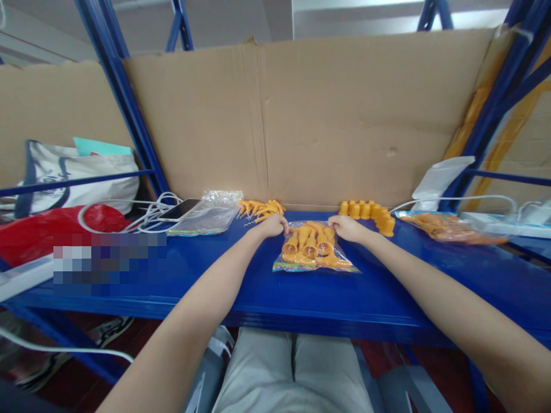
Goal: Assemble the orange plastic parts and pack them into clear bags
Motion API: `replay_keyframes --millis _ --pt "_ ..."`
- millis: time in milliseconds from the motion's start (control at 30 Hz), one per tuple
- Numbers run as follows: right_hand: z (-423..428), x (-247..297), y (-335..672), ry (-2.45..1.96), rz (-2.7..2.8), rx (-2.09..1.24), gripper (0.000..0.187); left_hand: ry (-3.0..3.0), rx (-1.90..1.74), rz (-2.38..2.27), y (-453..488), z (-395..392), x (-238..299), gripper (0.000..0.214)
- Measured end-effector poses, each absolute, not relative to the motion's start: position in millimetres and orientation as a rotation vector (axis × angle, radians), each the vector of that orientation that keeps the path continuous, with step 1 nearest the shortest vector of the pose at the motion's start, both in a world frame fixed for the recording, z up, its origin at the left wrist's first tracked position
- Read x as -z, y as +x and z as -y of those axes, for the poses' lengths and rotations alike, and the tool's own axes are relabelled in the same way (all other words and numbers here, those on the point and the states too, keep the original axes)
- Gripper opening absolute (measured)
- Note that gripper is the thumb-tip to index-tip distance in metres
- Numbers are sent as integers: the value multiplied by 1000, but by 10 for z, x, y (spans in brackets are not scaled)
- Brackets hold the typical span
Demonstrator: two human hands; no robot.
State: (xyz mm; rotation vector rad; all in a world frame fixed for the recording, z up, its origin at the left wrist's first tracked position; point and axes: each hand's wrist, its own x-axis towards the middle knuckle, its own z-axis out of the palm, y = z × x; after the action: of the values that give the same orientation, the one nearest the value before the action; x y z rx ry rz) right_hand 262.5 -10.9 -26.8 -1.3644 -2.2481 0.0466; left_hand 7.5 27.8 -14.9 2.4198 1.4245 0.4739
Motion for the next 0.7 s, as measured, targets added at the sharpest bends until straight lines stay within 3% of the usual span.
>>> replay_keyframes --millis 167,300,433,600,700 --pt "237 176 2527 -1560 2259 89 31 2657 -373 -1491 161 -210 101 25" --pt "270 168 2452 -1675 2176 151 39 2627 -389 -1661 263 -56 72 35" --pt "212 210 2467 -1699 2083 129 34 2695 -566 -1857 340 58 79 34" --pt "127 286 2498 -1327 2104 194 25 2755 -805 -1451 350 -30 129 17" --pt "109 309 2461 -1113 2200 113 33 2686 -777 -1233 367 -74 154 39"
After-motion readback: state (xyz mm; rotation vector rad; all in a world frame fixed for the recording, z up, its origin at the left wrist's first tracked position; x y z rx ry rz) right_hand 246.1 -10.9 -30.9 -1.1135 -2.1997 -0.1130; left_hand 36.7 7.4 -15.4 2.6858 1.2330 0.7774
